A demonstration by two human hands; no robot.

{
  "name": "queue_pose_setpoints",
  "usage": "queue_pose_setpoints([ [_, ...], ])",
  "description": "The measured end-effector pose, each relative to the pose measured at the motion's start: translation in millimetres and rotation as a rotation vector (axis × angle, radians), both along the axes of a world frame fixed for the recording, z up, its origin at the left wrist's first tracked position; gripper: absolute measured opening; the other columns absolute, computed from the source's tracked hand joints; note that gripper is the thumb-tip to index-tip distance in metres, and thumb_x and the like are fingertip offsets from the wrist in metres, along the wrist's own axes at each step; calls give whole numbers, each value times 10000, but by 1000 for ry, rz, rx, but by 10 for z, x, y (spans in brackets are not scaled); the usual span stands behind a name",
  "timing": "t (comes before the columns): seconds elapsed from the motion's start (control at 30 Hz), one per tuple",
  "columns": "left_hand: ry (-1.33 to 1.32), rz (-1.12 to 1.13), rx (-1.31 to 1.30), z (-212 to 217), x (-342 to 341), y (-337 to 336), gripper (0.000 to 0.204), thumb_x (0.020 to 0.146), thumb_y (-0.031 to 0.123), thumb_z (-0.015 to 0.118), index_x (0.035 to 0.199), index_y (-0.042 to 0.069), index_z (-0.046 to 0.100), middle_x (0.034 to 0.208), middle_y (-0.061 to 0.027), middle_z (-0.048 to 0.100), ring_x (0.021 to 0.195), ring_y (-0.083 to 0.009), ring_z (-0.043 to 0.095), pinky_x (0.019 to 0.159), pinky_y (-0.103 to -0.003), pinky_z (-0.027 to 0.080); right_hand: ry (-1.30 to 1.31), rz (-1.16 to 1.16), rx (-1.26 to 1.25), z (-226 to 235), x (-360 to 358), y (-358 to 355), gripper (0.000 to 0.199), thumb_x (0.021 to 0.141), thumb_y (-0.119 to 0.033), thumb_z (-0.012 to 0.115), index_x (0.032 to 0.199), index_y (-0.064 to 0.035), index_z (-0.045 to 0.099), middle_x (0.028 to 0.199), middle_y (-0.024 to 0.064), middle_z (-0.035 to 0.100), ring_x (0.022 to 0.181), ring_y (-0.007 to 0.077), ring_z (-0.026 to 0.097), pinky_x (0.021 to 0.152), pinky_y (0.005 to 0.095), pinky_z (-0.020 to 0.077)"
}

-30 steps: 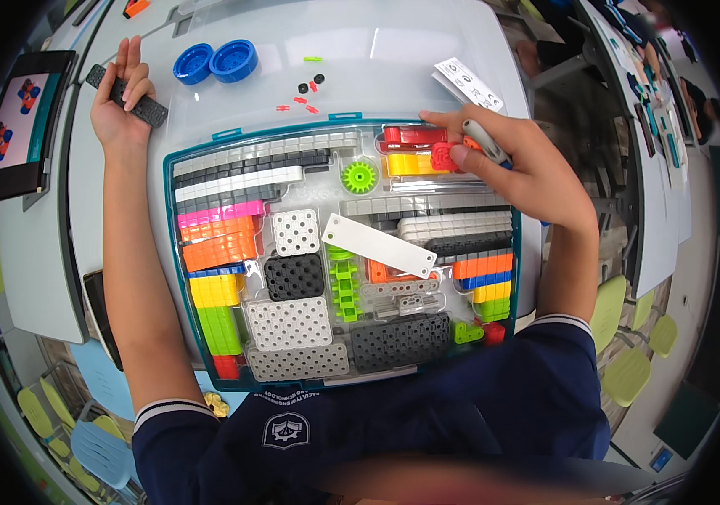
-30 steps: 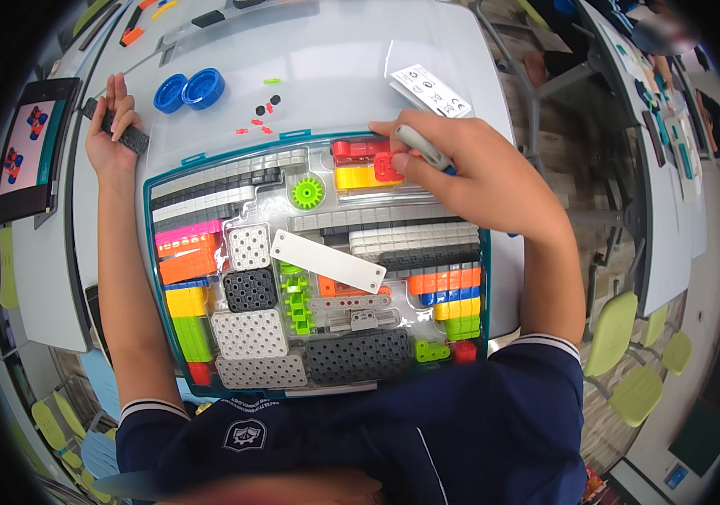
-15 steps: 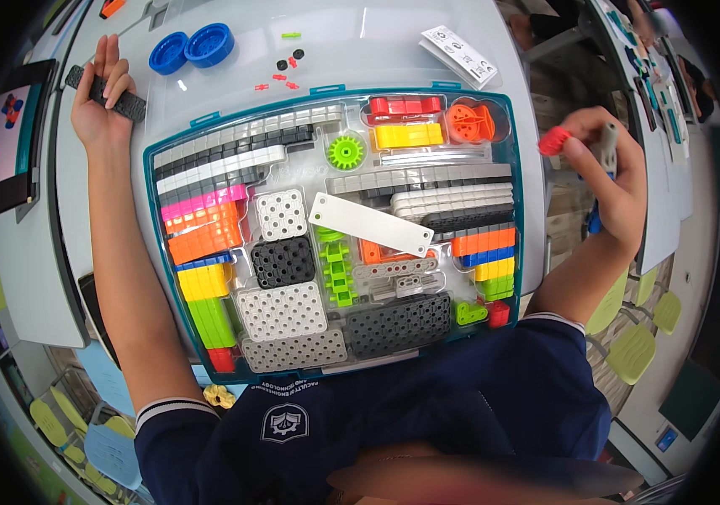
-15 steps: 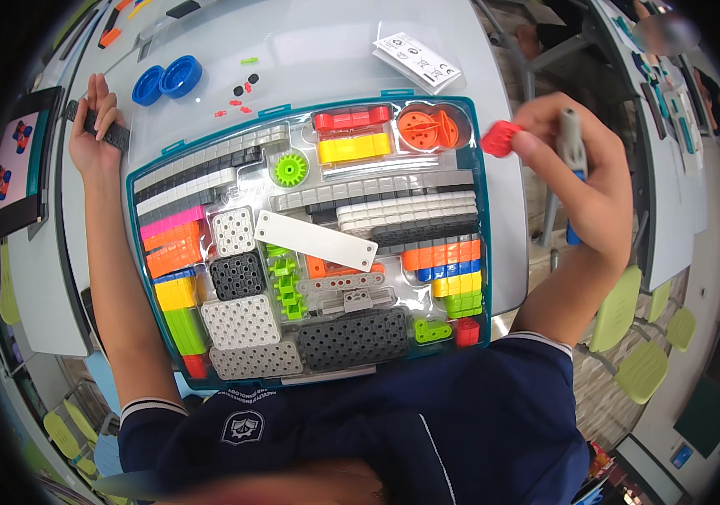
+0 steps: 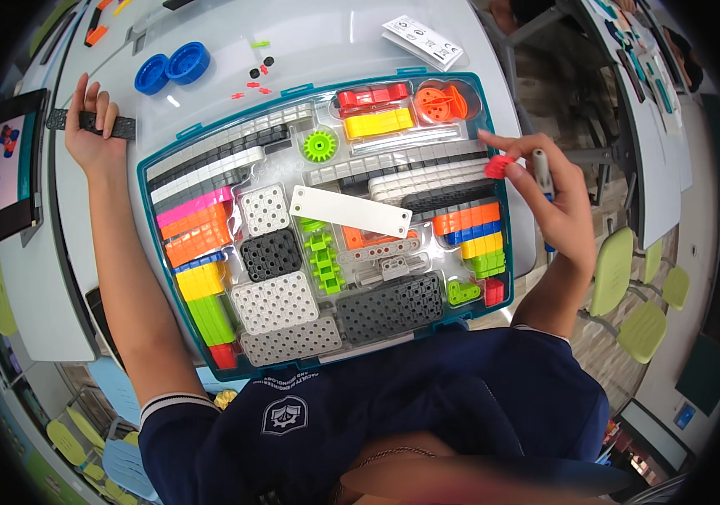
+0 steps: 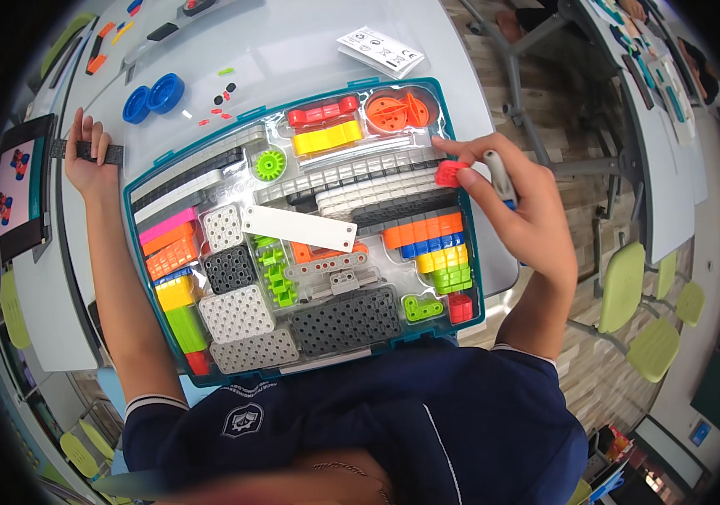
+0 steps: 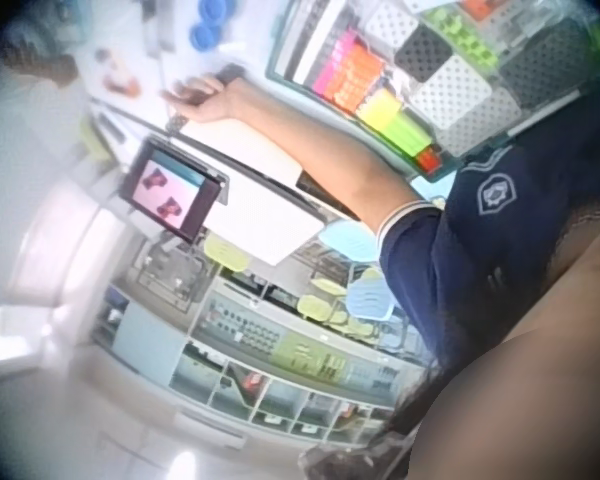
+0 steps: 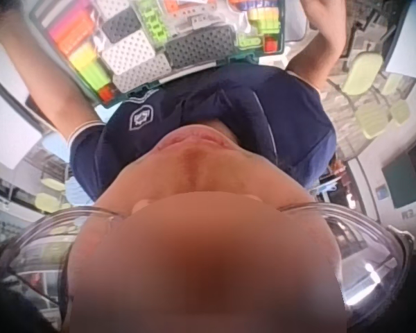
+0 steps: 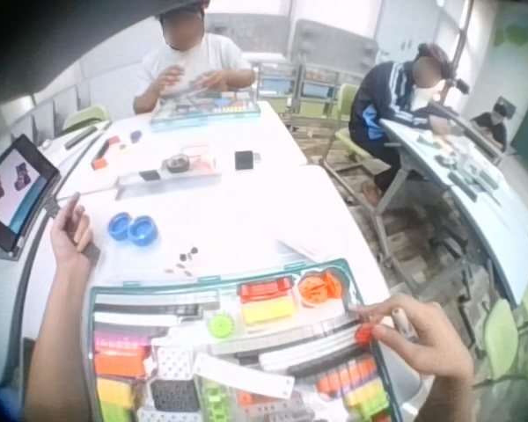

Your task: The person uses a blue plastic tool to remove and attach small colored pieces from a black baseplate. They repeatedly pick up pieces, press them onto the baseplate, and remove them, working within a compartmentalized storage case on a white table.

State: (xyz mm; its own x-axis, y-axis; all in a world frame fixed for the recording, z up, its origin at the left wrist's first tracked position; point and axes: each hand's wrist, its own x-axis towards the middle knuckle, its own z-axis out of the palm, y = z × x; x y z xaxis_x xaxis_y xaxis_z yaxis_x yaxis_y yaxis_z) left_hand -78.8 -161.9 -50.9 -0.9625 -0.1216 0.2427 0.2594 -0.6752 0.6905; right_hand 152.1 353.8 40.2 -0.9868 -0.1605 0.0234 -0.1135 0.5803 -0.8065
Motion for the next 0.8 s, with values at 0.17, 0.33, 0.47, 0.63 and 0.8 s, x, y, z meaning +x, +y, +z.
queue_pose_setpoints([
  [0.17,18,213,-266,73,115,220,350,993,186,565,1214,-84,598,887,-119,696,481,-54,319,405,-211,221,98,-53,152,-93,-39,-223,128,975,-126,604,1077,-48,591,1108,103,738,746,239,696,686,306,490],
  [0.33,15,197,-139,289,191,314,319,998,187,563,1179,-69,621,862,-111,691,464,-62,318,397,-207,230,55,-126,245,-152,9,-313,238,995,-199,586,1211,-103,615,933,161,711,729,362,681,659,382,495],
  [0.47,25,323,-246,656,342,352,335,1011,230,565,1172,-55,633,877,-84,676,501,-35,350,407,-191,252,88,-72,232,-224,-63,-222,236,1010,-226,563,1212,-111,605,1056,158,727,861,392,698,751,400,520],
  [0.63,-122,50,-564,942,656,619,554,1026,493,516,1309,22,587,968,-62,620,589,-15,371,442,-157,291,177,-15,89,-344,-335,-192,213,1026,-250,546,1142,-74,576,1301,113,675,1116,333,672,959,363,481],
  [0.8,-8,-57,-1408,956,991,1055,540,1049,527,433,1350,110,597,995,4,596,773,-57,434,637,-221,396,99,-23,61,-342,-414,-132,245,1031,-291,550,1102,-60,586,1315,90,679,1192,251,644,1008,344,452],
])
